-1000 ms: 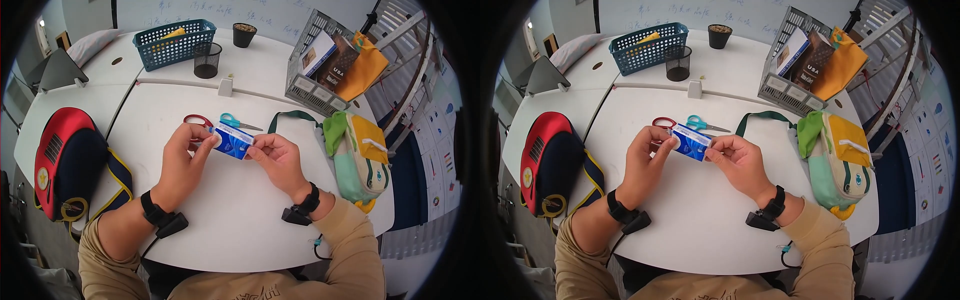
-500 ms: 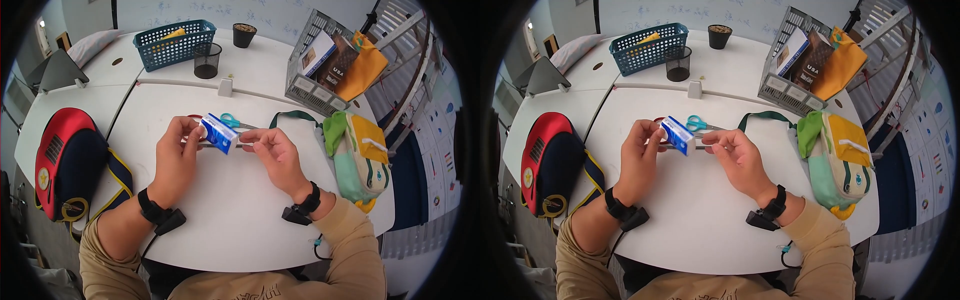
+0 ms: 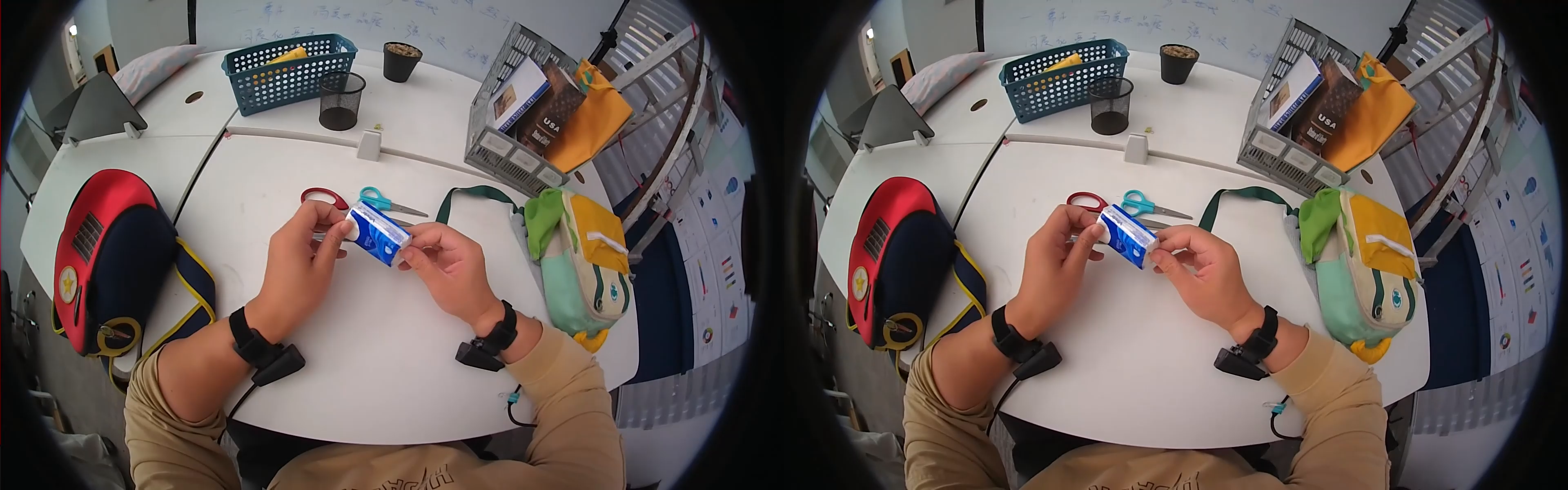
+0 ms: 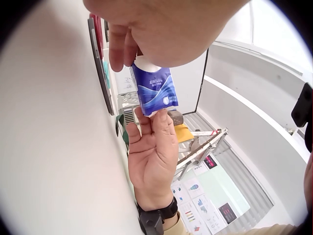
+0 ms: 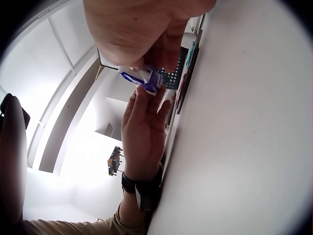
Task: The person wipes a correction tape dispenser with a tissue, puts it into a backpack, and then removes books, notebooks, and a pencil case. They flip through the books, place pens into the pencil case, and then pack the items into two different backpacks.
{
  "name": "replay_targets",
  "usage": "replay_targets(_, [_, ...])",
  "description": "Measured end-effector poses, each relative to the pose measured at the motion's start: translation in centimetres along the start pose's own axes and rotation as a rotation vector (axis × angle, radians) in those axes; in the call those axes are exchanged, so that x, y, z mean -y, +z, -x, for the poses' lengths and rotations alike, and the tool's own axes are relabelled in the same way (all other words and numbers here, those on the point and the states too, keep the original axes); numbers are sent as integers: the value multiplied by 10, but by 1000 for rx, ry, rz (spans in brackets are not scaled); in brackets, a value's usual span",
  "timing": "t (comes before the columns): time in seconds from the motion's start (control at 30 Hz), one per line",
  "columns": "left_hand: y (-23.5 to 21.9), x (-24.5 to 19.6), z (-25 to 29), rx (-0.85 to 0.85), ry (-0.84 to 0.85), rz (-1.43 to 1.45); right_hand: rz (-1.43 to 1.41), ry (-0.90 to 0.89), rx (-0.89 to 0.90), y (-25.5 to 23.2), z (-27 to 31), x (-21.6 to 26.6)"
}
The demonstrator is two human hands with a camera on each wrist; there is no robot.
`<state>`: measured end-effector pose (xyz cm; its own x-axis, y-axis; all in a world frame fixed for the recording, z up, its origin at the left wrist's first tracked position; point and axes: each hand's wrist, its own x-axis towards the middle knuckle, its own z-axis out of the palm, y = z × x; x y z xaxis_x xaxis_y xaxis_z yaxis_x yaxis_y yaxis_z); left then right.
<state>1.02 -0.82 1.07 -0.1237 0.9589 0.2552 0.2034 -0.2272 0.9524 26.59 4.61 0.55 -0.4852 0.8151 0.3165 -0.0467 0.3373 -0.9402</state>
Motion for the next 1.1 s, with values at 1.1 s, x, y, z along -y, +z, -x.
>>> replay_targets(1.1, [-9, 5, -6, -46, -59, 124, 26, -277, -361, -8, -4, -7])
